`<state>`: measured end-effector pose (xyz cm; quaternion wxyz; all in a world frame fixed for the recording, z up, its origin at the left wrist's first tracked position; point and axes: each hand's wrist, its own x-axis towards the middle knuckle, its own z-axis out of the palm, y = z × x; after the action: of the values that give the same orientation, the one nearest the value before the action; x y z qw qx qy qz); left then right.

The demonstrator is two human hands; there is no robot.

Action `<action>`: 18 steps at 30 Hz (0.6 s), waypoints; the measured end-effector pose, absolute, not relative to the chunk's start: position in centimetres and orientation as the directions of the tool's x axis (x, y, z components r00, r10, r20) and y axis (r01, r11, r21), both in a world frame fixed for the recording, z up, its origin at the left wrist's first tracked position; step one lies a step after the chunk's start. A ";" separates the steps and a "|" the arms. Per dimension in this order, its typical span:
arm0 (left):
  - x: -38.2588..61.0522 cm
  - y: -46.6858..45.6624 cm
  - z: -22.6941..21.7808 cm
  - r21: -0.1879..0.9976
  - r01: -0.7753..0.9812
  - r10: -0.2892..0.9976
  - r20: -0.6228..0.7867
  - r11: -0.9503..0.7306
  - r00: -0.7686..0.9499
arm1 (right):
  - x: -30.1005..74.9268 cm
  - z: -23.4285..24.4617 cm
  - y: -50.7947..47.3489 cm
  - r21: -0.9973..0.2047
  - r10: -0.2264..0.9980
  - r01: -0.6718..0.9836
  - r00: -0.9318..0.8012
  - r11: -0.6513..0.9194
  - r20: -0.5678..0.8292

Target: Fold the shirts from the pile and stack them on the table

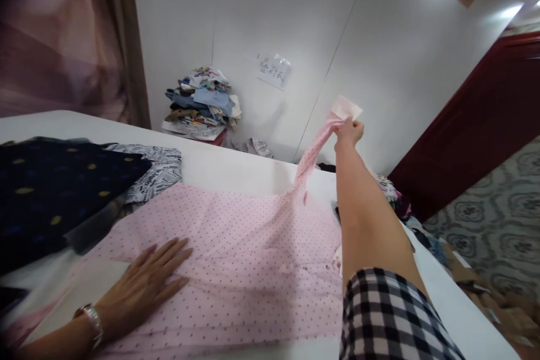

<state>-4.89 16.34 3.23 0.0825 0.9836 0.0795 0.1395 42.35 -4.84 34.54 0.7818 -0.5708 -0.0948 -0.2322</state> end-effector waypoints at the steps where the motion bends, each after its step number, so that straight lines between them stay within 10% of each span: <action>1: -4.8 16.2 3.4 0.193 0.145 0.190 0.245 -0.970 0.951 | 41.7 35.2 -6.2 -0.851 -0.267 0.439 0.890 0.288 0.369; 12: -2.5 16.2 8.5 0.396 0.302 0.305 -0.057 -0.867 0.951 | 26.6 37.2 -12.4 -0.754 0.058 0.388 0.871 0.530 0.489; 18: -0.5 7.7 14.3 0.703 -0.043 0.181 0.240 -0.710 0.954 | 10.1 24.7 -11.3 -0.818 0.209 0.520 0.795 0.248 0.569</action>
<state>-0.52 7.68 14.30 0.3792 0.9128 0.0378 0.1473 10.08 -11.31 24.70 0.7300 -0.6040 -0.3017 -0.1062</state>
